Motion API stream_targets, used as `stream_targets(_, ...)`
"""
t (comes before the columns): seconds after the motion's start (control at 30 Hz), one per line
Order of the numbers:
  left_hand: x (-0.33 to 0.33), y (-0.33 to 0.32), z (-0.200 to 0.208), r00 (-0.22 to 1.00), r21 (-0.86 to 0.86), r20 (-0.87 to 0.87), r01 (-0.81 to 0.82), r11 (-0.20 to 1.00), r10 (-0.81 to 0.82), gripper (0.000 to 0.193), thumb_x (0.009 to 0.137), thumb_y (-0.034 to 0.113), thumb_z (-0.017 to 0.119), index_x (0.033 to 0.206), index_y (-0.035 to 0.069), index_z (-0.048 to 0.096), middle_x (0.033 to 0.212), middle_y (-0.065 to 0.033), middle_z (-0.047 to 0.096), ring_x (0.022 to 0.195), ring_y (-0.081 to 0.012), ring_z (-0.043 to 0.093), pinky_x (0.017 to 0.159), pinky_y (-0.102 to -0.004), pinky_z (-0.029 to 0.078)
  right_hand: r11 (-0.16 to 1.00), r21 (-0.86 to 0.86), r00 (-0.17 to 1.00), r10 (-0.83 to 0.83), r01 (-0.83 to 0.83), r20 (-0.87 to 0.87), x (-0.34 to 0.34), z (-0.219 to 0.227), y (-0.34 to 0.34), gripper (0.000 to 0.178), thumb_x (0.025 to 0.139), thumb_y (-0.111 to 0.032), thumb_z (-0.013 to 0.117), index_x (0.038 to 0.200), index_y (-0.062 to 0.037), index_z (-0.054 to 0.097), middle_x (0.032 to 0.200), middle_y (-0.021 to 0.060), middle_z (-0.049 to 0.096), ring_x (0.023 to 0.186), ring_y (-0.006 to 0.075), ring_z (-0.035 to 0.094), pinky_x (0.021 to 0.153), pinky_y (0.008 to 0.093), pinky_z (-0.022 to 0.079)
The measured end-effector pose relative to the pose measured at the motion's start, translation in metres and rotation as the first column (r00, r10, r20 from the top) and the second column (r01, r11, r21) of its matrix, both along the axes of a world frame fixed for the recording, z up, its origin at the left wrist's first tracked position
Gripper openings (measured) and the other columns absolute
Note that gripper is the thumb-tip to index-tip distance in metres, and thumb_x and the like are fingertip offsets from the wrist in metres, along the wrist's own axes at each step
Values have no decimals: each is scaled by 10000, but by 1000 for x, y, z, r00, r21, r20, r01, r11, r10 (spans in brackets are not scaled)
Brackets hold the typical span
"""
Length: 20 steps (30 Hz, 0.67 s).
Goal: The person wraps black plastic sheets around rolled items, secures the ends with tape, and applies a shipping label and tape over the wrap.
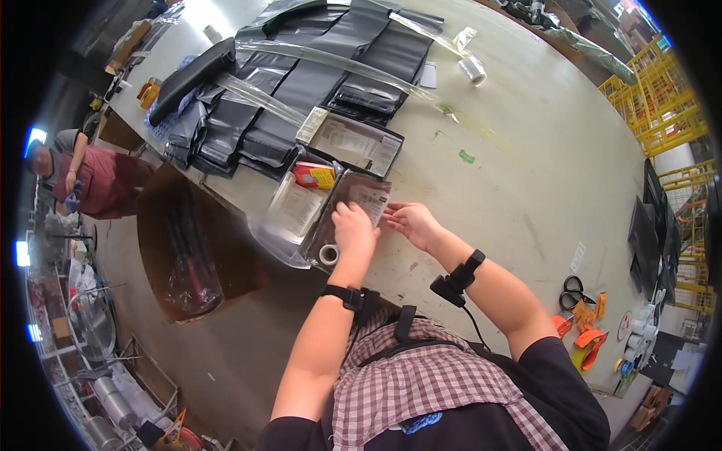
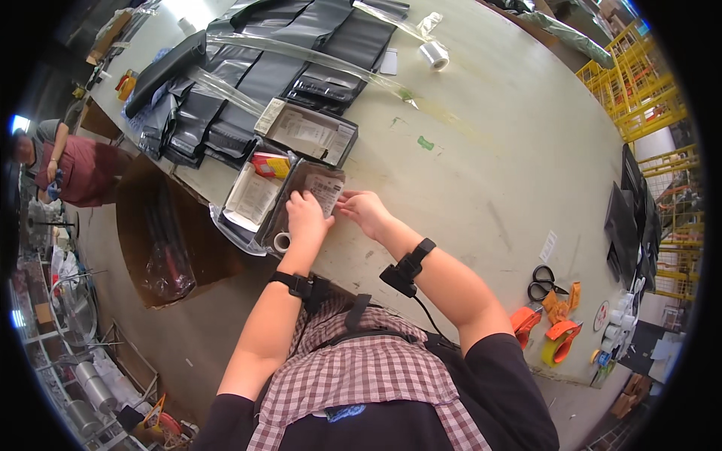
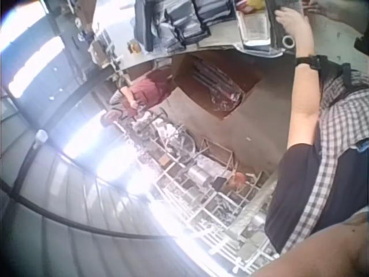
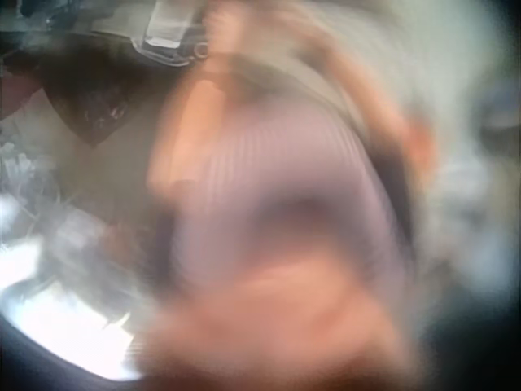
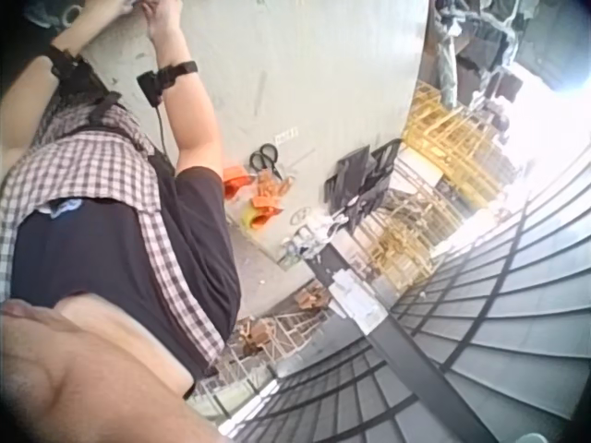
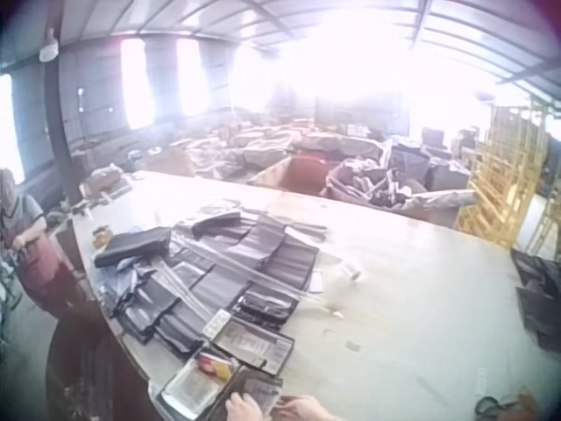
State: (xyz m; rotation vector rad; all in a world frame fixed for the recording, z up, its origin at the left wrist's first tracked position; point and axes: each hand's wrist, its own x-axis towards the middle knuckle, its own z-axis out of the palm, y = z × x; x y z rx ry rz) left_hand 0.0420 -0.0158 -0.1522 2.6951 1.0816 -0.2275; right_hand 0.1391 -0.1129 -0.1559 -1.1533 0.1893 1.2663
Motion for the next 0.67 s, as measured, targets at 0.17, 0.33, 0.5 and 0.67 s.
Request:
stream_targets(0.17,1,1,0,998,-27,50,-41,999,42,432,702,204,675,1017,-47,520,1030,-182,483,999,-329,483,804,-373,467,998,40,999,41,-40,-22,-11,-1,5,334,865,-100,489,1161,53,472,1012,84,565,965,185,547,805,298,447)
stream_targets(0.33,-1,-12,24,962,27,-111,254,967,-250,236,818,158,496,943,-35,551,996,-163,517,959,-307,506,779,-359,464,953,-106,877,304,-286,372,-16,-18,13,247,876,-214,522,1003,-12,587,887,58,606,851,138,545,732,289,445)
stream_targets(0.5,-34,-29,26,908,70,332,246,967,-255,816,696,344,670,1261,-126,313,1310,-264,349,1134,-342,381,938,-424,339,986,-129,770,165,-108,616,-21,-12,0,262,886,-221,509,873,17,618,790,62,638,718,131,571,646,322,477)
stream_targets(0.67,-112,-8,107,629,-777,627,456,434,460,972,753,493,643,1386,-20,112,1421,-218,210,1331,-388,144,1086,-424,134,960,275,909,-68,-53,412,-8,-67,-79,611,791,-313,658,1289,-47,426,1193,114,544,1159,227,474,1021,321,294)
